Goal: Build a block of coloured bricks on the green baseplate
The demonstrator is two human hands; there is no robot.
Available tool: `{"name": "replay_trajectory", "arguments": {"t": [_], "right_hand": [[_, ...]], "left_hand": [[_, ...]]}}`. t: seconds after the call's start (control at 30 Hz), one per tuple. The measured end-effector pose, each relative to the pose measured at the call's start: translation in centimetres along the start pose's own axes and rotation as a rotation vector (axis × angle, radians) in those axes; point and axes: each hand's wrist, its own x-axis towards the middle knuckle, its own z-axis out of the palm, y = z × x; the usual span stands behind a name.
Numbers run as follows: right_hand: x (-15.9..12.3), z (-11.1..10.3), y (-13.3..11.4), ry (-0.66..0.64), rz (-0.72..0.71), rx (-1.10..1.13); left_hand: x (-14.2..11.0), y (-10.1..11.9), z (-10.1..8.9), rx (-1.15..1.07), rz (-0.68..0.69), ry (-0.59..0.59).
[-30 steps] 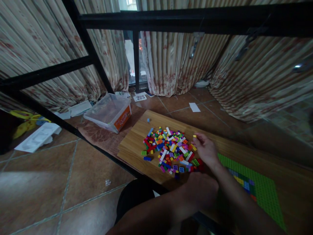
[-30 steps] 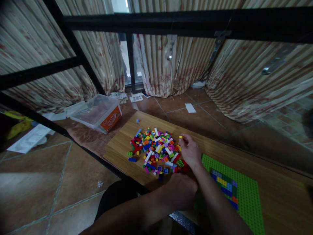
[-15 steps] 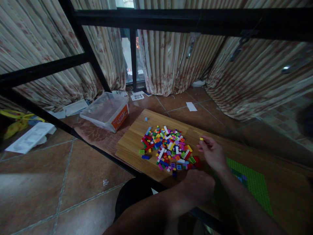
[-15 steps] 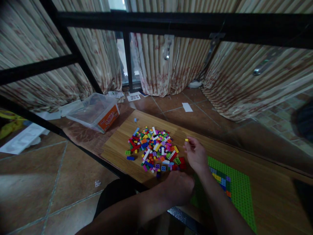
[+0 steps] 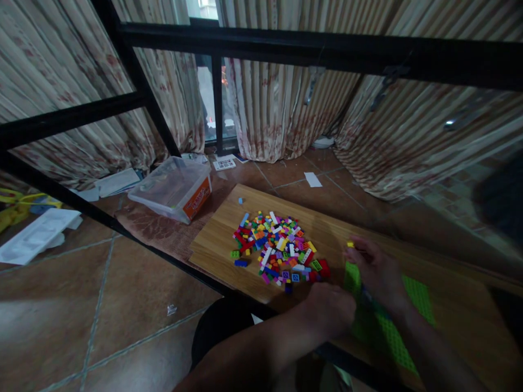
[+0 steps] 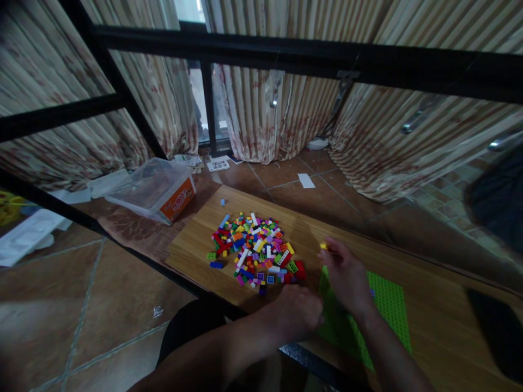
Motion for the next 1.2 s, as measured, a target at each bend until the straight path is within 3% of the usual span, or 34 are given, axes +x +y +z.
{"name": "replay_trajectory", "arguments": {"t": [0.17,0.3,0.5,0.63,0.83,1.0,1.2], "right_hand": [[-2.9,-4.3,0.7,0.052,0.212,0.037],[-5.8,-6.7,1.2,0.128,0.279,0.173],[-11.2,-8.7,2.8,0.236,0.387,0.316],[-13.0,-9.1,3.9,0.266,0.465,0.417],[-12.5,-9.0,3.9,0.233,0.435,0.465],[-10.6,-9.3,3.7,0.079,0.384,0.289],[-6.5,-8.7,4.6,-0.055,0.165,0.061]], "left_hand": [[-0.3,0.3,-1.1,-0.022,0.024,-0.090],[-0.4,0.5,-1.9,-0.038,0.031,-0.145],[-0.6,0.6,-2.4,-0.044,0.033,-0.139],[-0.7,0.4,-2.3,-0.017,0.038,-0.130],[-0.4,0.1,-2.2,0.025,0.041,-0.139],[0.3,-0.2,-1.6,0.019,0.066,-0.065],[1.5,-0.4,-0.3,-0.127,0.028,0.047]]}}
